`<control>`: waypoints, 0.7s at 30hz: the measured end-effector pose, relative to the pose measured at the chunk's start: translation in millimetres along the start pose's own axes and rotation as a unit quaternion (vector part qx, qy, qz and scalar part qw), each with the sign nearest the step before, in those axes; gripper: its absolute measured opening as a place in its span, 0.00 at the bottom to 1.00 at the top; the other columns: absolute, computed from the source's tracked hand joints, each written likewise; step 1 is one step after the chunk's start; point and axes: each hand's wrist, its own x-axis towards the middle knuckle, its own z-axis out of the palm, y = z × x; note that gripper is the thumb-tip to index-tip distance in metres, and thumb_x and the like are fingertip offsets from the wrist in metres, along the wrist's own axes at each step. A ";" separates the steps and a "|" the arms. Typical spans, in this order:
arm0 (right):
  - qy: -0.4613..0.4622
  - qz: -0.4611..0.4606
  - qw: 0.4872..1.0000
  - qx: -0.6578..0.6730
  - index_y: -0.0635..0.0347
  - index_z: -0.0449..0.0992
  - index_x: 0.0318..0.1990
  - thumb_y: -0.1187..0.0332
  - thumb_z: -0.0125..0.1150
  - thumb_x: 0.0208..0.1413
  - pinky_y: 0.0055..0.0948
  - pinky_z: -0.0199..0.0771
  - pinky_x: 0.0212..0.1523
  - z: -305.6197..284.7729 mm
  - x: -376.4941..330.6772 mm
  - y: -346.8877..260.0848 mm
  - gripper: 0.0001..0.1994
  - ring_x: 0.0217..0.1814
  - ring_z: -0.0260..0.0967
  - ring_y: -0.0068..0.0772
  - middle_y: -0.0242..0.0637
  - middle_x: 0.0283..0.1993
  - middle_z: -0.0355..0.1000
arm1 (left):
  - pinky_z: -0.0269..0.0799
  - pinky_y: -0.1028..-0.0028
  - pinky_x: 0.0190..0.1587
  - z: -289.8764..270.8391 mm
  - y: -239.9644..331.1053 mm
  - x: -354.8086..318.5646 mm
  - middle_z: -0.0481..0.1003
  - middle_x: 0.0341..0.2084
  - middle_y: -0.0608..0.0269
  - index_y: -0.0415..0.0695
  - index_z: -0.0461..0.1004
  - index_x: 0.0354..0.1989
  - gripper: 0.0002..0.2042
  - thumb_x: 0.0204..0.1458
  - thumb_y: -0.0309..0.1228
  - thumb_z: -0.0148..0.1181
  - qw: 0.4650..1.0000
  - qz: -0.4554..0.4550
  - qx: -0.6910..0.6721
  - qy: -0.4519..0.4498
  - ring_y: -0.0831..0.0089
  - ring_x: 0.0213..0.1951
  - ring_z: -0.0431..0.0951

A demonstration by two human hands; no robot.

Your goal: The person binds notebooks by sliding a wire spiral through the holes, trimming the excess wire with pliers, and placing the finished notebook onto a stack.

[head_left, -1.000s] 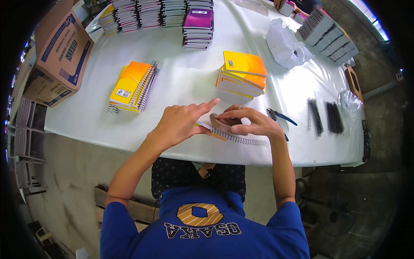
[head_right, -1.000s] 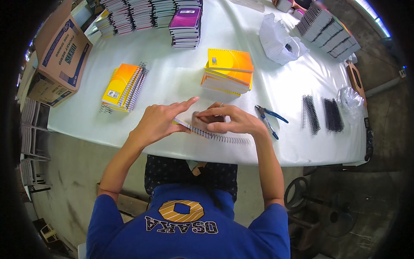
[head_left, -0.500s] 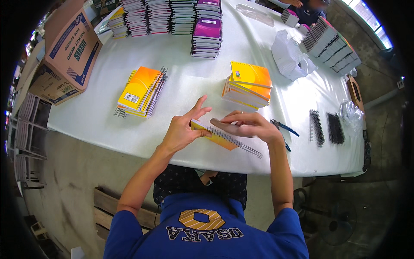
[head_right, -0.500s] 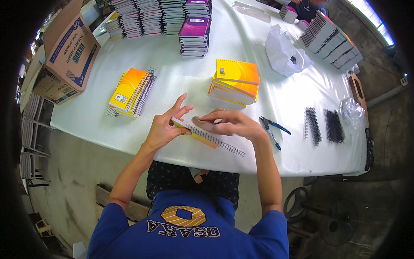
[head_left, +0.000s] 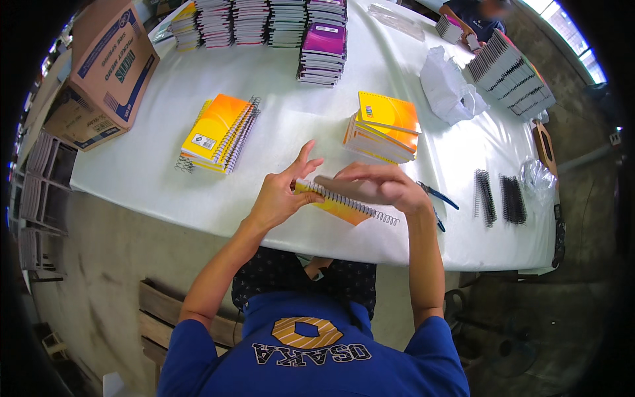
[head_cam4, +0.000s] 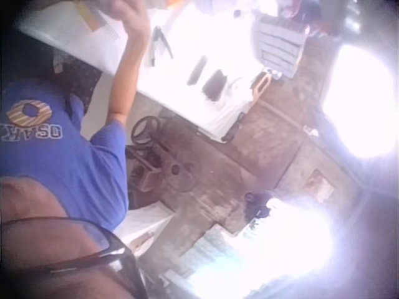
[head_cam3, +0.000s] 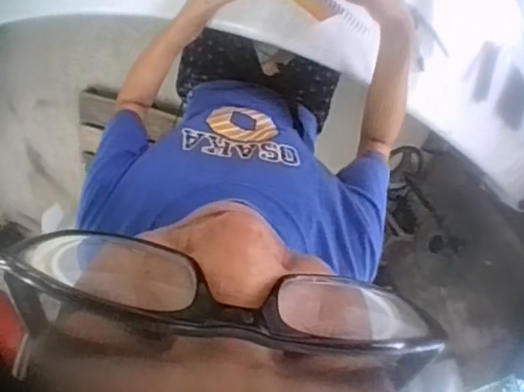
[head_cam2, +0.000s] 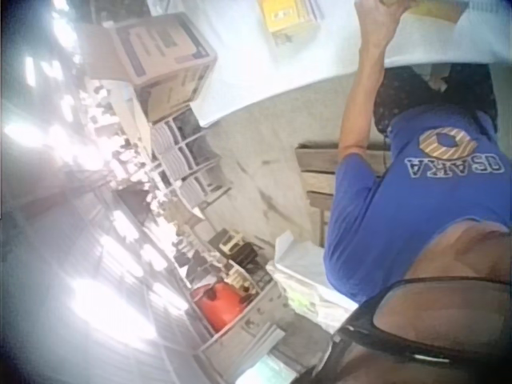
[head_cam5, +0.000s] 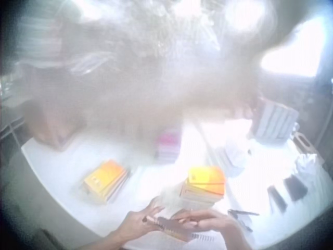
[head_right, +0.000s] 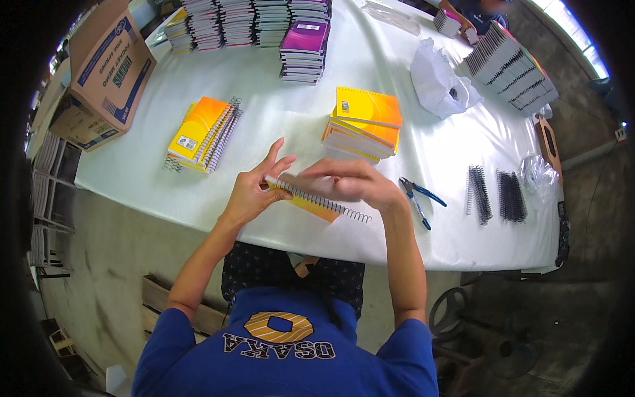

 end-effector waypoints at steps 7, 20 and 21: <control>0.001 0.108 0.983 -0.152 0.59 0.78 0.54 0.47 0.60 0.54 0.26 0.66 0.46 6.4 6.6 -10.1 0.28 0.49 0.67 0.29 0.35 0.51 0.72 | 0.70 0.71 0.56 -7.6 -3.3 0.0 0.69 0.61 0.53 0.56 0.42 0.74 0.52 0.42 0.32 0.74 0.998 -0.035 -0.026 -0.050 0.63 0.60 0.71; 0.236 0.061 0.780 -0.576 0.51 0.74 0.59 0.59 0.72 0.48 0.43 0.57 0.66 8.0 -61.0 23.1 0.28 0.67 0.59 0.46 0.42 0.65 0.63 | 0.56 0.68 0.68 -54.3 67.8 18.6 0.71 0.59 0.57 0.37 0.68 0.62 0.21 0.59 0.25 0.55 0.996 0.008 -0.082 -0.037 0.67 0.63 0.67; 0.296 0.070 0.773 -0.556 0.49 0.75 0.57 0.55 0.71 0.48 0.47 0.54 0.65 6.6 -71.9 20.5 0.27 0.69 0.56 0.46 0.43 0.65 0.63 | 0.56 0.68 0.68 -49.2 63.9 18.6 0.71 0.59 0.57 0.37 0.68 0.62 0.21 0.59 0.25 0.55 0.996 0.007 -0.082 -0.044 0.67 0.63 0.67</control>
